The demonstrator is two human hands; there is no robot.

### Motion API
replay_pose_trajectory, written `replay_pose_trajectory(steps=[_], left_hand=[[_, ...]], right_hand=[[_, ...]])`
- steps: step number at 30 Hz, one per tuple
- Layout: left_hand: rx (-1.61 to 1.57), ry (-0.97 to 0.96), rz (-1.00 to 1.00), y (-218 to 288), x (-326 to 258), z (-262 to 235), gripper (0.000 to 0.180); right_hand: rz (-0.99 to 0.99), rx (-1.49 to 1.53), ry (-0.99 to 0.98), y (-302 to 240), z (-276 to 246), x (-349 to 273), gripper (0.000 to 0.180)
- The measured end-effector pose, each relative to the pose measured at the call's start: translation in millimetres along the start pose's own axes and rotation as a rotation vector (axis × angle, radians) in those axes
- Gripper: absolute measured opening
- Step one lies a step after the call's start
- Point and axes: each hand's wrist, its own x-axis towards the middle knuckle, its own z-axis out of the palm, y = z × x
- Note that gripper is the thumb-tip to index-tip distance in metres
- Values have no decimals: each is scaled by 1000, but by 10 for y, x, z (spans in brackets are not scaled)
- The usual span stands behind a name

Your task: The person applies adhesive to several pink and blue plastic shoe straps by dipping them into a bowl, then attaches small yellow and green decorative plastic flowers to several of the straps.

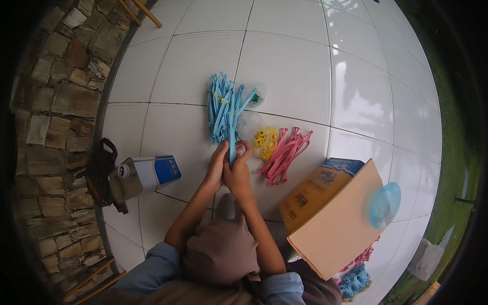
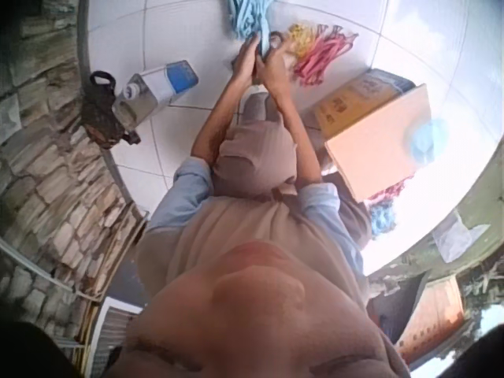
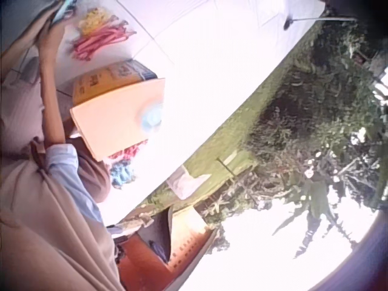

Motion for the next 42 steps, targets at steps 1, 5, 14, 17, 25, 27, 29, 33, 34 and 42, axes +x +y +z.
replay_pose_trajectory(steps=[1,5,14,17,25,27,29,33,34,42], left_hand=[[60,-1,-22,30,40,-42,56],[185,125,197,172,400,-364,40],[1232,549,670,30,1491,-775,51],[1080,417,495,-103,1603,-969,61],[825,125,450,116,1518,-1111,68],[854,145,448,201,1495,-1200,68],[873,114,487,232,1531,-1293,67],[1251,338,398,198,1395,-930,62],[1253,320,401,168,1306,-882,62],[810,-109,585,-312,95,-170,29]], right_hand=[[-63,26,-5,61,22,58,64],[-165,116,-161,90,235,471,72],[-258,-57,176,511,683,1564,76],[-163,-271,231,571,824,1566,78],[-265,-5,171,495,1036,1280,72],[-267,12,95,487,1110,1239,67],[-290,11,100,520,1135,1246,67],[-206,100,95,545,742,1173,59],[-132,43,76,464,667,1058,55],[61,273,314,682,-406,-529,19]])
